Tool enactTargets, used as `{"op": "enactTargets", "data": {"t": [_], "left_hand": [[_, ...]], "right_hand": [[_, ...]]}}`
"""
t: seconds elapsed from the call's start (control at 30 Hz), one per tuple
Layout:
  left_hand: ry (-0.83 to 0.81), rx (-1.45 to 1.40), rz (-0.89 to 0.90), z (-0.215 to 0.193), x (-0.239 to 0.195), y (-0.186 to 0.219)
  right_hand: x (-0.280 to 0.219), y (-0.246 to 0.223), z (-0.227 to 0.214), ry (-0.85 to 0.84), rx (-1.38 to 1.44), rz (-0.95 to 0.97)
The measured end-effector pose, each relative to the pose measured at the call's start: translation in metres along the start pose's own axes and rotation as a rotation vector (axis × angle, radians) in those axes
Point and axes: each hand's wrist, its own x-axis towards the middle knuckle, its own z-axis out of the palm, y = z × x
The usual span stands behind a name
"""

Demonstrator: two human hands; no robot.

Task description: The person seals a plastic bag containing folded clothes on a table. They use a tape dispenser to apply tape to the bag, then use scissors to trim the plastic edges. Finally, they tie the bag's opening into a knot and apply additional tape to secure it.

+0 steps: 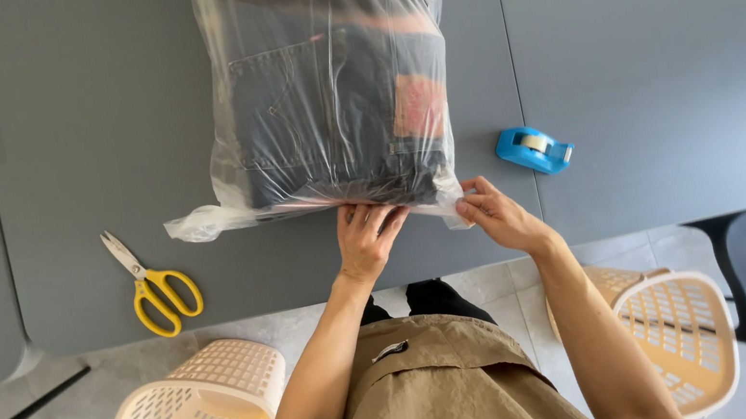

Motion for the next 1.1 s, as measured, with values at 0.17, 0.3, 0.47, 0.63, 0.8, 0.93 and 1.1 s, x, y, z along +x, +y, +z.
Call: {"op": "enactTargets", "data": {"t": [0.17,0.3,0.47,0.63,0.8,0.93,1.1], "left_hand": [[-0.051,0.056,-0.116,0.010,-0.012,0.019],[-0.091,0.083,-0.256,0.014,-0.016,0.038],[-0.108,0.123,-0.263,0.020,-0.025,0.040],[-0.112,0.137,-0.290,0.015,-0.025,0.046],[-0.064,0.090,-0.450,0.008,-0.041,0.072],[-0.070,-0.099,-0.611,0.017,-0.038,0.086],[-0.100,-0.222,-0.718,0.024,-0.039,0.079]], "right_hand": [[-0.011,-0.022,0.010,0.339,-0.217,-0.196],[-0.003,-0.042,0.045,0.827,-0.693,-0.715],[0.035,0.012,0.056,0.815,-0.693,-0.680],[0.033,0.034,0.059,0.629,-0.568,-0.606],[0.017,0.024,0.066,0.519,-0.427,-0.246],[0.012,0.003,0.079,0.451,-0.231,-0.052],[0.010,0.003,0.112,0.347,0.335,0.272]]}}
